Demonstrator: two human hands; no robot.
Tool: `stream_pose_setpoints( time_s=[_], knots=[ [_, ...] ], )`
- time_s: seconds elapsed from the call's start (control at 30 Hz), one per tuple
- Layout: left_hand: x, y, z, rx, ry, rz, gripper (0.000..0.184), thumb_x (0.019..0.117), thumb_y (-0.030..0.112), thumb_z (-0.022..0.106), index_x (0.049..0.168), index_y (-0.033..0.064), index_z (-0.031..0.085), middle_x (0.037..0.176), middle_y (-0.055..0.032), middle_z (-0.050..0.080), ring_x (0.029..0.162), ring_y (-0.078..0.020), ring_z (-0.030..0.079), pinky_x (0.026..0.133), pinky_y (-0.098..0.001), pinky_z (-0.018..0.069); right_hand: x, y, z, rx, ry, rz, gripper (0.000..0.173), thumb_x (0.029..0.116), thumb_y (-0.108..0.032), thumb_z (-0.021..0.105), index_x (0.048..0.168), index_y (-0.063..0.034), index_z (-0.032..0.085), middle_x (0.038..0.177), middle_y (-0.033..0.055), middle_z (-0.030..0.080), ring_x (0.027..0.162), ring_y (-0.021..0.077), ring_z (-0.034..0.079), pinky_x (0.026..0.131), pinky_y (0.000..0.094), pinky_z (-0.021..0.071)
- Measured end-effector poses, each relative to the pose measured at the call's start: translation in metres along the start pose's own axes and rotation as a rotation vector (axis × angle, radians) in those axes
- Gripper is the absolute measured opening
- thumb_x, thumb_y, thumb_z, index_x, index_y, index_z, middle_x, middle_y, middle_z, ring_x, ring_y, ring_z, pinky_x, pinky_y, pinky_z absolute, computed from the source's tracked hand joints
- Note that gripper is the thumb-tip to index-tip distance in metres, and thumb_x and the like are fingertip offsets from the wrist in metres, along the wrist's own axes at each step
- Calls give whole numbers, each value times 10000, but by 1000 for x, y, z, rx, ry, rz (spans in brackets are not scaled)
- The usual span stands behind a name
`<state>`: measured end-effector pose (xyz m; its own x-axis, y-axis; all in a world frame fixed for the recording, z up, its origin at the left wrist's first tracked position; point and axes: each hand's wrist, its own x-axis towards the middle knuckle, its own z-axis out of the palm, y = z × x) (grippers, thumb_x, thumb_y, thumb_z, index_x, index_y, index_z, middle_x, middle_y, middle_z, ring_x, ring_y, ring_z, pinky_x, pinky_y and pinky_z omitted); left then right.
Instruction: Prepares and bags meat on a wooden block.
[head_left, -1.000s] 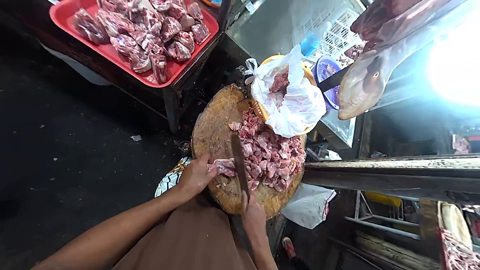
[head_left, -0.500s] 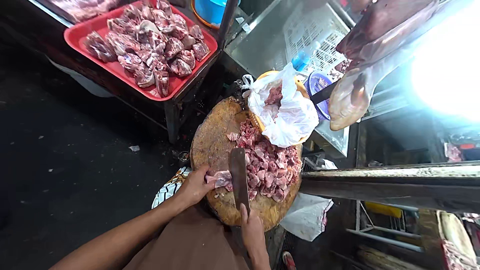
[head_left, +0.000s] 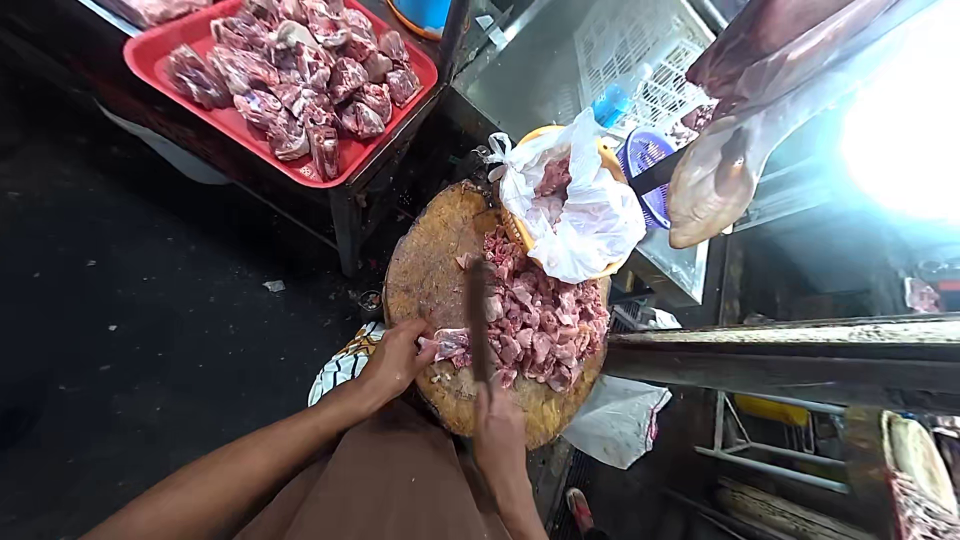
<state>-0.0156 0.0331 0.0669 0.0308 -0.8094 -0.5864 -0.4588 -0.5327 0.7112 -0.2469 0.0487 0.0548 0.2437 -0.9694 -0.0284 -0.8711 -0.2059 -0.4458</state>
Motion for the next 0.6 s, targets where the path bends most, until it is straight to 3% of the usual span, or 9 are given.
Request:
stream_pose_setpoints(
  time_s=[0.03, 0.1, 0.2, 0.27, 0.33, 0.4, 0.5, 0.53, 0.6],
  knots=[
    [8, -18, 12, -14, 95, 81, 354, 1033, 285, 595, 1270, 25, 637, 1260, -163, 646, 1113, -263, 650, 1007, -431, 510, 1, 5, 5, -108, -220, 167, 533, 1084, -466, 408, 1075, -29, 713, 789, 146, 712, 763, 324, 723, 721, 551, 589],
    [23, -49, 31, -32, 262, 236, 346, 998, 350, 630, 1156, 48, 684, 1121, -146, 680, 962, -244, 681, 899, -424, 561, 6, 15, 4, -135, -252, 253, 543, 1079, -484, 422, 1105, -31, 721, 804, 162, 721, 795, 358, 726, 751, 606, 572],
    [19, -62, 38, -68, 276, 276, 405, 987, 387, 658, 1220, 55, 659, 1181, -151, 662, 961, -226, 696, 898, -399, 584, 13, 10, -21, 85, 145, 80, 494, 1074, -420, 436, 962, -22, 707, 627, 44, 612, 539, 187, 618, 529, 433, 552],
    [17, -64, 38, -129, 282, 277, 443, 979, 368, 675, 1272, 42, 614, 1175, -149, 667, 948, -207, 703, 880, -376, 597, 24, -12, -37, 448, 378, -69, 417, 1100, -346, 420, 914, -43, 638, 617, -32, 563, 485, 75, 565, 463, 287, 539],
    [12, -67, 41, -165, 279, 253, 461, 977, 359, 679, 1288, 29, 594, 1115, -126, 694, 922, -178, 711, 860, -351, 599, 22, -29, -34, 676, 463, -192, 394, 1110, -371, 402, 852, -126, 570, 609, -71, 533, 490, 50, 544, 467, 264, 523],
    [12, -67, 39, -161, 266, 230, 467, 978, 351, 681, 1297, 25, 582, 1082, -105, 709, 911, -162, 718, 857, -345, 602, 9, -13, -10, 510, 314, -214, 432, 1088, -391, 448, 822, -86, 599, 590, -25, 530, 497, 89, 549, 486, 299, 522],
    [15, -60, 40, -86, 238, 212, 465, 982, 358, 667, 1310, 39, 579, 1077, -102, 707, 918, -185, 719, 868, -385, 605, -3, 7, 4, -65, -398, 159, 537, 1079, -501, 389, 1076, -68, 708, 794, 113, 709, 775, 288, 720, 737, 529, 589],
    [17, -56, 43, -46, 225, 208, 467, 990, 362, 649, 1325, 45, 577, 1105, -111, 701, 949, -206, 714, 890, -407, 597, -4, 16, 5, -52, -488, 258, 556, 1073, -531, 389, 1079, -77, 710, 810, 116, 707, 797, 294, 714, 762, 551, 578],
    [26, -45, 46, 18, 224, 237, 457, 994, 341, 629, 1344, 49, 594, 1166, -149, 687, 1016, -271, 696, 933, -468, 567, -11, 39, 3, 9, -384, 258, 574, 1063, -537, 410, 968, -61, 717, 701, 85, 663, 668, 250, 678, 668, 514, 576]
  ],
)
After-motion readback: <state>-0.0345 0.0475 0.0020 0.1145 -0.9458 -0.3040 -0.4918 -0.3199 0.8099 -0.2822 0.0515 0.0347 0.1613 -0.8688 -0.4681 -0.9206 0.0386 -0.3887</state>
